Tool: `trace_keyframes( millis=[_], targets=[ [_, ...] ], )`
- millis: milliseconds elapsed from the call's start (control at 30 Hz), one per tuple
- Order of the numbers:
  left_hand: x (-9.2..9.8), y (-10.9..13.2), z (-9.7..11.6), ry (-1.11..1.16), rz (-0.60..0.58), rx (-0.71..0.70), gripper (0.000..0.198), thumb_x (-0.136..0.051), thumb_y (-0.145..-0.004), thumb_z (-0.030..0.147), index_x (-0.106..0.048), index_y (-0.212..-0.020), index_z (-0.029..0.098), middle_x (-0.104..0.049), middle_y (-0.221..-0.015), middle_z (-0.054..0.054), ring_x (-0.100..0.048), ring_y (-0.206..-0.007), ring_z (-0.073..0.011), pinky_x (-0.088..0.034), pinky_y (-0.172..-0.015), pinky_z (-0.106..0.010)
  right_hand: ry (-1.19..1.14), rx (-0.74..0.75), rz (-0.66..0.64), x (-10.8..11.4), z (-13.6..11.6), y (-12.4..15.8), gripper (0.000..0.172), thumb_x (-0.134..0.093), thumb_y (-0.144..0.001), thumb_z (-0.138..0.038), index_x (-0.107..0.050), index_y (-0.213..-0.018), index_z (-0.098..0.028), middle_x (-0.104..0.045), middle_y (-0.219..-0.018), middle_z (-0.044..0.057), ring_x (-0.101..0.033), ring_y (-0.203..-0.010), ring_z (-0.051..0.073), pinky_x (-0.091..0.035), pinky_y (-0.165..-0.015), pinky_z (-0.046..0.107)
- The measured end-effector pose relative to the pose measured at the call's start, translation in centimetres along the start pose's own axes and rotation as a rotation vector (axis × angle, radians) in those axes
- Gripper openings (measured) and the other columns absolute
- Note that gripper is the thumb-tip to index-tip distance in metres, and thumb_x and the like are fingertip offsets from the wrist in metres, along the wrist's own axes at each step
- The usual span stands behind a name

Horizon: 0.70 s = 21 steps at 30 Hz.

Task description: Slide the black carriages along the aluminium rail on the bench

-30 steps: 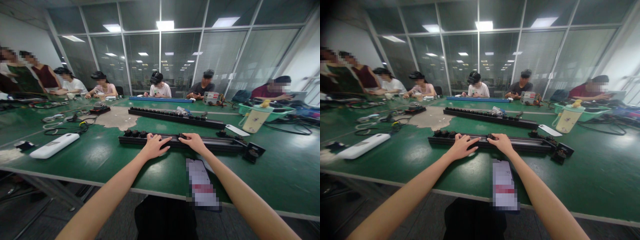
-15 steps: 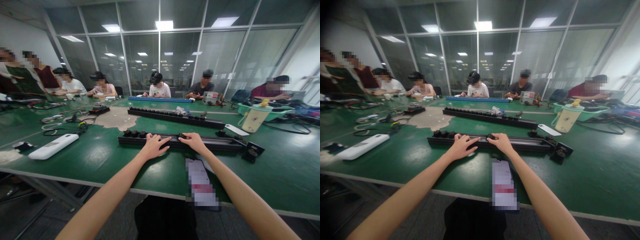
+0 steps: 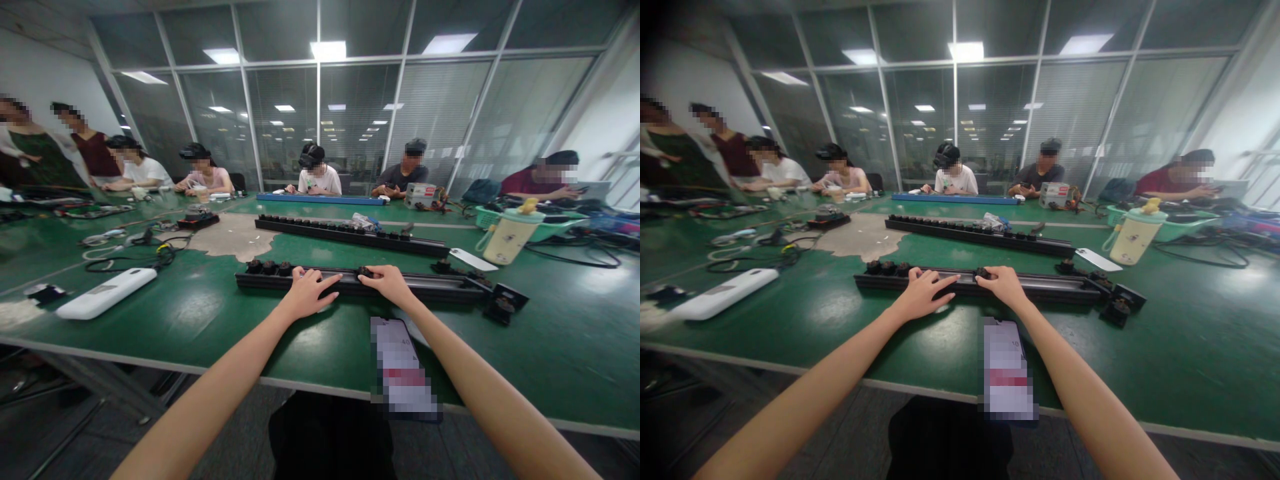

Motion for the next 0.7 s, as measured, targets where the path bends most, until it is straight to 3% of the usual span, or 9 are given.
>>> trace_keyframes(
  millis=[167, 700],
  targets=[
    [0.14, -0.05, 0.04, 0.000, -0.002, 0.000, 0.051, -0.041, -0.105, 0.054, -0.054, -0.151, 0.035, -0.064, -0.104, -0.009, -0.055, -0.101, -0.0250, -0.025, -0.096, -0.046, 0.029, 0.009, 0.007, -0.08, 0.11, -0.04, 0.044, -0.059, -0.084, -0.058, -0.068, -0.070, -0.018, -0.041, -0.054, -0.003, -0.038, -0.058, 0.014, -0.024, -0.060, 0.031],
    [0.15, 0.00, 0.11, -0.011, -0.008, 0.000, 0.051, -0.042, -0.105, 0.053, -0.054, -0.151, 0.034, -0.065, -0.107, -0.009, -0.056, -0.101, -0.0254, -0.026, -0.096, -0.047, 0.024, -0.044, 0.041, -0.49, 0.47, 0.01, 0.044, -0.063, -0.081, -0.054, -0.077, -0.099, -0.016, -0.061, -0.067, 0.001, -0.053, -0.064, 0.017, -0.034, -0.062, 0.030]
  ],
)
Point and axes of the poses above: each hand's wrist, its own y-axis away from the middle knuckle, its own x-axis out of the back of the hand, z = x × y, the point moved 1 cm from there along -y, towards the middle knuckle
